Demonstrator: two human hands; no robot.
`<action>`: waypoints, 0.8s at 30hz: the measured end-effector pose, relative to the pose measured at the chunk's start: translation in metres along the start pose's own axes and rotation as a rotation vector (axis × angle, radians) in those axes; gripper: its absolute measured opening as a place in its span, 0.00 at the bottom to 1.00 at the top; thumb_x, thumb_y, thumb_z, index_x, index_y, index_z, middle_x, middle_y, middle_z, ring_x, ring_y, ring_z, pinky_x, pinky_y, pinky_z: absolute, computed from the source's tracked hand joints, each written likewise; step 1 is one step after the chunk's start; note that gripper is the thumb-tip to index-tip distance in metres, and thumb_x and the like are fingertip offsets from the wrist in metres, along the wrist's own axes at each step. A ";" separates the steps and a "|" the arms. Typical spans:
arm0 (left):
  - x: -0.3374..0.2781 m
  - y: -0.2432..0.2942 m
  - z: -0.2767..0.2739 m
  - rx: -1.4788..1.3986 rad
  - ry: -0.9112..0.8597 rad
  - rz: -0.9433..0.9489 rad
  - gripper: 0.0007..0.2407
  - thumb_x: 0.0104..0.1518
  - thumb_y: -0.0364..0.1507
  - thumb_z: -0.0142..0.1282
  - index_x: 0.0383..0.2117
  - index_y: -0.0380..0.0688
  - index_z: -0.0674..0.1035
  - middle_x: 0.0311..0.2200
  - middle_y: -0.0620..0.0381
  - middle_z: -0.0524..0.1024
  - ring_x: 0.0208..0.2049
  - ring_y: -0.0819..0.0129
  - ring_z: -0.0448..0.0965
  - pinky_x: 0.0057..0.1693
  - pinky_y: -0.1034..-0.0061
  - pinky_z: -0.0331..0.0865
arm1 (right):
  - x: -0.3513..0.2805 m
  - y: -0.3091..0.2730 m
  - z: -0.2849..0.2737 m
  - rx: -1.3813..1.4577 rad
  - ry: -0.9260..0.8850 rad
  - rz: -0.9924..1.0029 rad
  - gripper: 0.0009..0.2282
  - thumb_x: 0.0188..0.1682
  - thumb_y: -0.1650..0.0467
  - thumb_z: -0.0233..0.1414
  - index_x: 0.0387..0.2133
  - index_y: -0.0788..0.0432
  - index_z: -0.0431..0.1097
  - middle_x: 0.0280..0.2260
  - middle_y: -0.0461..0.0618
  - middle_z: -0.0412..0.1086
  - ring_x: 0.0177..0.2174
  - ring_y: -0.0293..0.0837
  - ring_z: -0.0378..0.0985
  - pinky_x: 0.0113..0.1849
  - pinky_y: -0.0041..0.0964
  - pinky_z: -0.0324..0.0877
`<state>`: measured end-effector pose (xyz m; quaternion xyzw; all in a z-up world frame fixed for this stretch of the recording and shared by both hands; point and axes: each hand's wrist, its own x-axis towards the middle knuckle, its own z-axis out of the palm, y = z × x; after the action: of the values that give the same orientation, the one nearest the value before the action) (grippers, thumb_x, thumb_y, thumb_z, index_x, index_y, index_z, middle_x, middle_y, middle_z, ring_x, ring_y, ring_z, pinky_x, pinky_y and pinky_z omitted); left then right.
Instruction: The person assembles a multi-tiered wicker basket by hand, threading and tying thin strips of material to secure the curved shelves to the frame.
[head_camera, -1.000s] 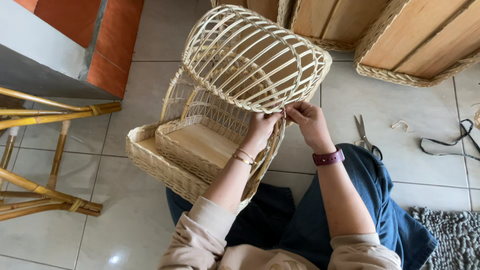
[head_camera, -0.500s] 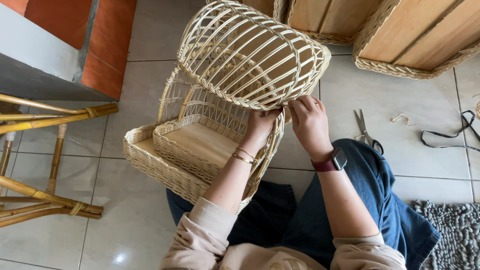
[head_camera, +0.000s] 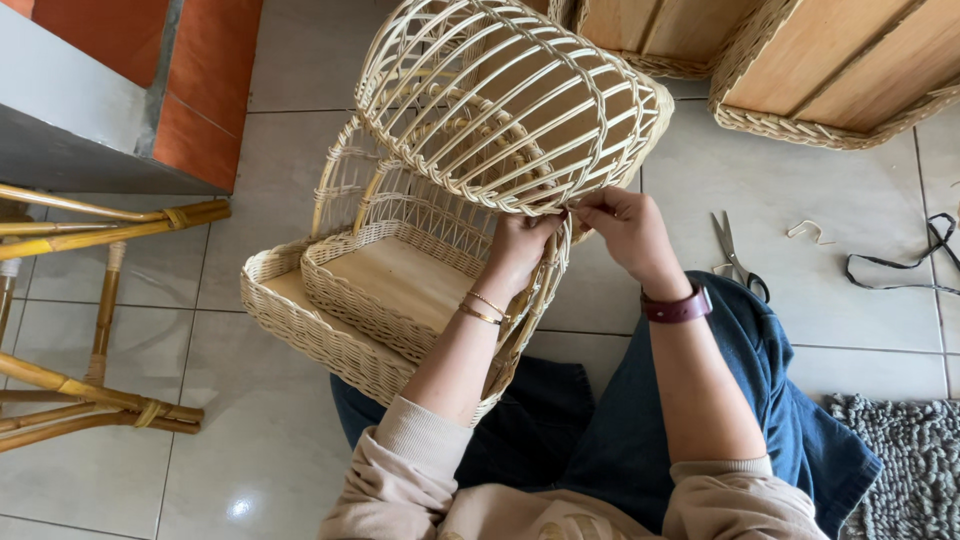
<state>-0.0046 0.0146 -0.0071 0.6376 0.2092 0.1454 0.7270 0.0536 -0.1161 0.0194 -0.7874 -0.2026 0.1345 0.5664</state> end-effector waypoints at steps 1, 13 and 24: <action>0.000 0.003 0.000 0.001 -0.001 -0.002 0.11 0.47 0.19 0.58 0.37 0.43 0.82 0.29 0.59 0.79 0.33 0.73 0.74 0.44 0.69 0.69 | 0.003 -0.002 -0.002 0.001 0.001 0.002 0.02 0.47 0.74 0.53 0.29 0.56 0.73 0.21 0.46 0.71 0.27 0.37 0.75 0.38 0.36 0.69; 0.008 -0.018 -0.007 0.131 -0.029 0.098 0.12 0.47 0.21 0.60 0.37 0.48 0.81 0.31 0.60 0.79 0.37 0.72 0.76 0.46 0.70 0.70 | 0.008 0.010 0.003 0.409 0.038 0.316 0.05 0.44 0.74 0.54 0.28 0.68 0.71 0.22 0.51 0.70 0.25 0.38 0.76 0.34 0.37 0.76; 0.006 -0.015 -0.002 0.129 0.021 0.168 0.10 0.48 0.24 0.64 0.36 0.50 0.82 0.33 0.58 0.81 0.39 0.68 0.79 0.50 0.68 0.70 | -0.004 0.018 0.031 -0.247 0.467 -0.359 0.03 0.47 0.79 0.55 0.28 0.64 0.68 0.26 0.54 0.65 0.28 0.54 0.74 0.31 0.42 0.71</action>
<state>-0.0015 0.0170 -0.0226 0.6966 0.1717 0.1989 0.6676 0.0396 -0.0969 -0.0081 -0.8115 -0.2178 -0.1776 0.5124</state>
